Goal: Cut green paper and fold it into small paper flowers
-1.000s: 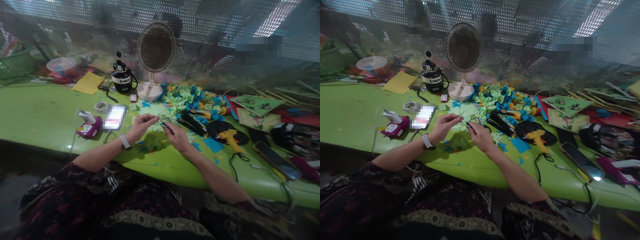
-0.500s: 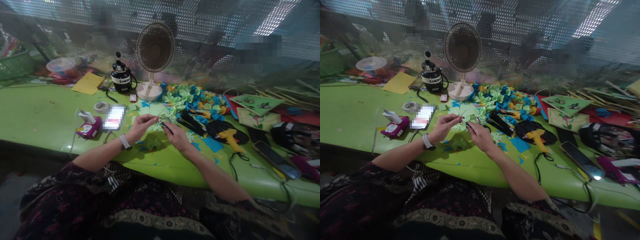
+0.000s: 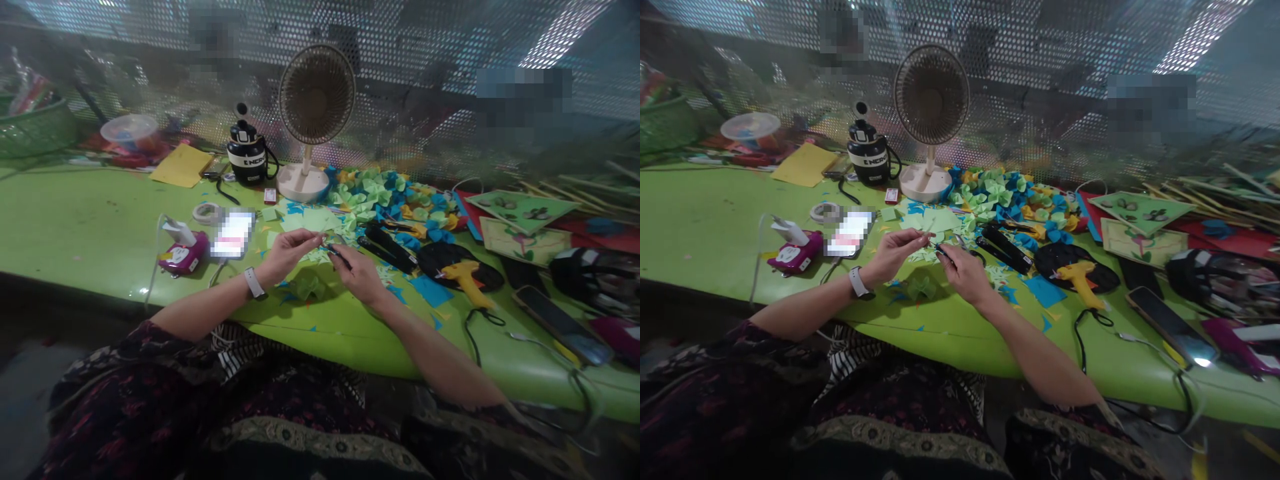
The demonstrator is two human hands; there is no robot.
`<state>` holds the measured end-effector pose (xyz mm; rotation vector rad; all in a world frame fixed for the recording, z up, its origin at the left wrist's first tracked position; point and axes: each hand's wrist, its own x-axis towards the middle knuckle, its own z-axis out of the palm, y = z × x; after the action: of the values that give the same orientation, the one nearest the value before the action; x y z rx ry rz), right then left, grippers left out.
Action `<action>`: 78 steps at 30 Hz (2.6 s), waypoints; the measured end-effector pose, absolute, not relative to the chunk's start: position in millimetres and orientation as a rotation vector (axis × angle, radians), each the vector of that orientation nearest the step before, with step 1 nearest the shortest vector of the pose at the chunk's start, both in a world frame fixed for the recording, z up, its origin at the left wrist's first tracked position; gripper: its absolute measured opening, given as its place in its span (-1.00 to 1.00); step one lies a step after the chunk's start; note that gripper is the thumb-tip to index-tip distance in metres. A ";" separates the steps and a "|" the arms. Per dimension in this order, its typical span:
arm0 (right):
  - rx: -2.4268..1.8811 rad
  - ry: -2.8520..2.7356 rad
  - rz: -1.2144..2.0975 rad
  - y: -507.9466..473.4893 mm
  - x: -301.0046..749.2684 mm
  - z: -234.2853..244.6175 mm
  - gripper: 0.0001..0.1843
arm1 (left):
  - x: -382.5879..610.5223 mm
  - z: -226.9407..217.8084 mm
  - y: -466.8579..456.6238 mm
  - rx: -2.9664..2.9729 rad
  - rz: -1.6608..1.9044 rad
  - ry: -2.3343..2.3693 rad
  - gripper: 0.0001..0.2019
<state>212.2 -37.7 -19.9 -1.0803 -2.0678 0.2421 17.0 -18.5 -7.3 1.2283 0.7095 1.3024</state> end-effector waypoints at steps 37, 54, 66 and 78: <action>-1.150 -2.116 0.131 -39.1 211.9 -23.4 -0.59 | 17.4 -4.5 -20.1 1.188 1.328 0.715 -0.78; -1.087 -2.126 0.305 -42.5 209.2 -15.5 -0.65 | 17.0 -8.0 -18.4 1.185 1.337 0.690 -0.79; -1.052 -2.101 0.223 -45.2 206.2 -16.7 -0.66 | 17.7 -2.9 -19.4 1.181 1.455 0.740 -0.74; -1.032 -2.118 0.265 -45.4 206.0 -16.3 -0.68 | 18.2 -0.6 -20.1 1.178 1.430 0.751 -0.72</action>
<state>206.0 -45.4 -16.3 -1.0324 -2.1183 0.2653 18.2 -20.1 -0.6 1.1781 0.7506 1.4303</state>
